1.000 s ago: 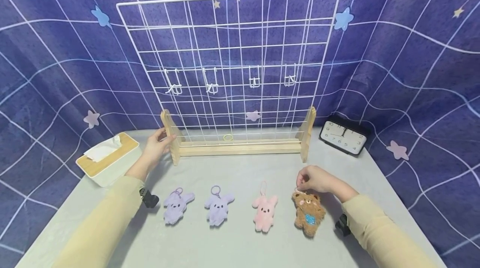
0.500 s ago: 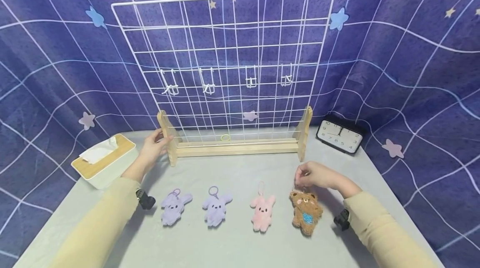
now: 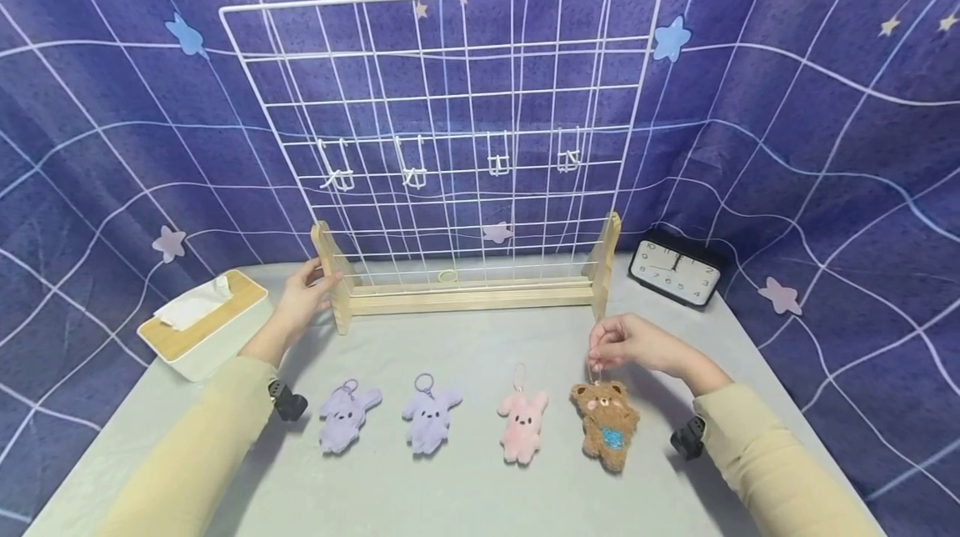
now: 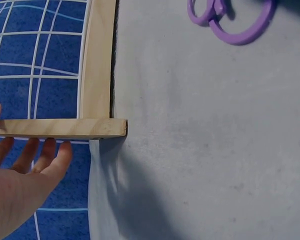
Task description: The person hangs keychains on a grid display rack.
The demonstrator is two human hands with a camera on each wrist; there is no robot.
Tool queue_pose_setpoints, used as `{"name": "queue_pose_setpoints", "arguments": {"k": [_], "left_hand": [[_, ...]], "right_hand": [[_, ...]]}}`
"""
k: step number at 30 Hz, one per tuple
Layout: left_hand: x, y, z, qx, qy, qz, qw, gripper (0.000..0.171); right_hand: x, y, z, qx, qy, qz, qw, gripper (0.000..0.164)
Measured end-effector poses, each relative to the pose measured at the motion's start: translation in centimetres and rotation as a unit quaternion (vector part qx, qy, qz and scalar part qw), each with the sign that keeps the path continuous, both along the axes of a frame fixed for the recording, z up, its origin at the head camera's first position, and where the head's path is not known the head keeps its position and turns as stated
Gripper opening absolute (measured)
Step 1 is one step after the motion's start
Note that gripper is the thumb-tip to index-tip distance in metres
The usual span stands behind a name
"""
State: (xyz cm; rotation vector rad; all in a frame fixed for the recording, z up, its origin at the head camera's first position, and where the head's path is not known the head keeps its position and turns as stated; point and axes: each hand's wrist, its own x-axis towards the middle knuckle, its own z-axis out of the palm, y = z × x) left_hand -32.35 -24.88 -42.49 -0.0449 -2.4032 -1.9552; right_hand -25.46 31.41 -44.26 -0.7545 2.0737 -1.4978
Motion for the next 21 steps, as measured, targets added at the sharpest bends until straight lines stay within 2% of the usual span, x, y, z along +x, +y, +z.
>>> {"name": "queue_pose_setpoints", "arguments": {"k": [3,6,11,21], "left_hand": [[-0.9,-0.5,-1.3,-0.004,0.007,0.005,1.0000,0.065],[-0.8,-0.5,-1.3,-0.001,0.004,0.004,1.0000,0.066],[-0.7,-0.4,-1.1,0.001,0.003,0.005,1.0000,0.065],[-0.8,-0.3,-1.4,-0.017,0.012,0.005,0.9998,0.065]], "right_hand": [[0.0,-0.1,-0.1,-0.020,0.021,0.005,1.000,0.013],[0.0,-0.1,-0.2,-0.033,0.037,0.000,0.999,0.011],[0.1,-0.2,0.3,-0.050,0.033,-0.015,0.998,0.012],[-0.6,-0.4,2.3,-0.081,0.040,-0.013,0.996,0.011]]}}
